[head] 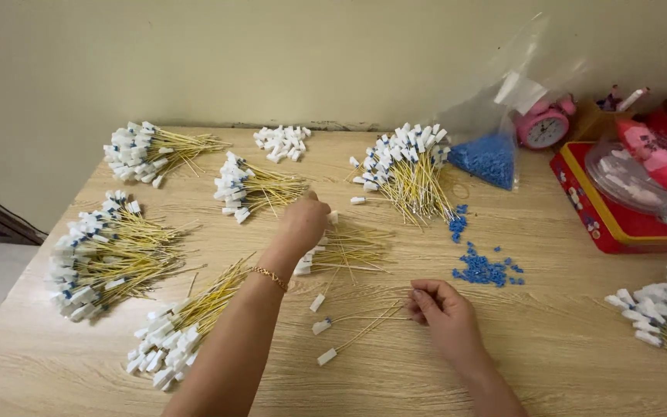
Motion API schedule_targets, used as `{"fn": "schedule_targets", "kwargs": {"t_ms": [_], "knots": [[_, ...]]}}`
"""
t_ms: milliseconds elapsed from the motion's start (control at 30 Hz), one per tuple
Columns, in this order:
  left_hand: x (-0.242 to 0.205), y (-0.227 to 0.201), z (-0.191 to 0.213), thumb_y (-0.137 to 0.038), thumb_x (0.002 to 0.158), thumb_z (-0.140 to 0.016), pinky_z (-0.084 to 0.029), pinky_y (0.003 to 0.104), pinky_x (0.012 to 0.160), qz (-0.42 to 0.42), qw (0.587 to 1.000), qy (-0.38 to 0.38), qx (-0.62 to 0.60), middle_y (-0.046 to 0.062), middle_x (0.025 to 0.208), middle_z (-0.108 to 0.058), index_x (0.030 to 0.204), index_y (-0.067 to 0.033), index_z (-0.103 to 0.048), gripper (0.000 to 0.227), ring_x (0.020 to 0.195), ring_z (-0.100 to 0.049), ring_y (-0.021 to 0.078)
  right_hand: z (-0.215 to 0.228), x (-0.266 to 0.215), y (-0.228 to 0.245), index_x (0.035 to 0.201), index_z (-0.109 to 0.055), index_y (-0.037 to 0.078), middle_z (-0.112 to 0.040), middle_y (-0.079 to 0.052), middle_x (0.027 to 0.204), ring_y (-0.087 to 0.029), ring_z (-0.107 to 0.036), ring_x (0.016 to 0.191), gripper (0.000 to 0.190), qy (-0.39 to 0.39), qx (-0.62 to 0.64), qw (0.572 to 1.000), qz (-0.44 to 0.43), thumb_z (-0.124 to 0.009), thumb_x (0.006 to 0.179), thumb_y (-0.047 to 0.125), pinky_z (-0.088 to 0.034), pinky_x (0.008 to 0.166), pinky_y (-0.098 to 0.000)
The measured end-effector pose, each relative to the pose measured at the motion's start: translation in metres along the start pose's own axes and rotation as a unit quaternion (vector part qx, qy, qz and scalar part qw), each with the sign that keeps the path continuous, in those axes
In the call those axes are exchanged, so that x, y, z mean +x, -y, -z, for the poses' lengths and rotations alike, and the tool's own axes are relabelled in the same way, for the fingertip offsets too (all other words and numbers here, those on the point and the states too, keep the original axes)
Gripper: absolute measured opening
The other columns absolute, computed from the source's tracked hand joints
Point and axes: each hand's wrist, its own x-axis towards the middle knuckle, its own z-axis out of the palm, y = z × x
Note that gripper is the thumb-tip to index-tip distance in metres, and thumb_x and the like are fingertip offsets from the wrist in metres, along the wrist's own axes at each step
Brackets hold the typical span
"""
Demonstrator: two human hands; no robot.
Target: Assembling small electronic components by attaching blue caps to wired connectors.
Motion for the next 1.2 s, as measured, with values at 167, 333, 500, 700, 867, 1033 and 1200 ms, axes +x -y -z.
{"fn": "schedule_targets", "kwargs": {"t_ms": [167,333,500,700,867,1033,1200], "knots": [[-0.026,-0.003,0.031,-0.009,0.094,-0.064,-0.057,0.046,0.082,0.051,0.988,-0.109,-0.094,0.022,0.113,-0.068,0.102,-0.0009,-0.072,0.014,0.095,-0.069,0.0370,0.003,-0.002,0.002,0.113,-0.069,-0.003,-0.074,-0.012,0.093,-0.018,-0.073,0.082,0.019,0.008,0.097,0.994,0.048,-0.064,0.096,0.005,-0.061,0.074,-0.0325],[-0.095,-0.066,0.102,-0.019,0.102,-0.056,-0.059,0.039,0.076,0.128,0.960,-0.047,-0.245,0.016,0.103,-0.074,0.115,-0.0054,-0.070,0.023,0.085,-0.070,0.0258,-0.032,-0.037,0.056,0.111,-0.069,-0.003,-0.076,-0.011,0.094,-0.018,-0.074,0.083,0.018,0.042,0.136,0.987,0.080,-0.065,0.094,0.002,-0.063,0.076,-0.0339],[-0.144,-0.097,0.064,-0.021,0.101,-0.060,-0.059,0.031,0.079,0.164,0.855,0.049,-0.489,0.013,0.097,-0.077,0.120,-0.0046,-0.069,0.028,0.086,-0.069,0.0144,-0.061,-0.045,0.071,0.113,-0.070,-0.001,-0.076,-0.009,0.096,-0.016,-0.073,0.087,0.018,0.076,0.153,0.977,0.127,-0.064,0.096,0.002,-0.062,0.080,-0.0314],[-0.177,-0.115,0.053,-0.007,0.098,-0.063,-0.060,0.029,0.084,0.097,0.757,0.001,-0.646,0.010,0.103,-0.076,0.122,0.0033,-0.068,0.027,0.095,-0.071,0.0142,-0.068,-0.054,0.072,0.112,-0.071,-0.002,-0.070,-0.005,0.103,-0.013,-0.069,0.096,0.014,0.105,0.160,0.961,0.198,-0.064,0.100,0.001,-0.060,0.086,-0.0289],[-0.186,-0.120,0.051,-0.006,0.098,-0.061,-0.061,0.028,0.090,0.094,0.700,-0.002,-0.708,0.008,0.106,-0.075,0.121,0.0041,-0.068,0.026,0.099,-0.071,0.0118,-0.066,-0.060,0.068,0.110,-0.072,-0.001,-0.069,-0.005,0.105,-0.012,-0.068,0.097,0.015,0.089,0.142,0.969,0.181,-0.064,0.098,0.000,-0.058,0.085,-0.0275],[-0.187,-0.121,0.045,-0.006,0.098,-0.062,-0.059,0.026,0.081,0.121,0.712,-0.003,-0.692,0.006,0.100,-0.073,0.122,0.0015,-0.069,0.026,0.090,-0.067,0.0100,-0.065,-0.069,0.085,0.113,-0.073,0.001,-0.069,-0.005,0.106,-0.013,-0.068,0.098,0.019,0.081,0.024,0.964,0.254,-0.064,0.098,-0.002,-0.058,0.085,-0.0269],[-0.186,-0.120,0.040,-0.008,0.098,-0.063,-0.056,0.024,0.073,0.157,0.708,-0.001,-0.688,0.004,0.091,-0.071,0.119,0.0012,-0.072,0.024,0.079,-0.061,0.0089,-0.072,-0.077,0.084,0.118,-0.072,0.003,-0.069,-0.005,0.108,-0.014,-0.068,0.098,0.025,0.067,-0.016,0.962,0.265,-0.063,0.096,-0.004,-0.058,0.084,-0.0272]]}}
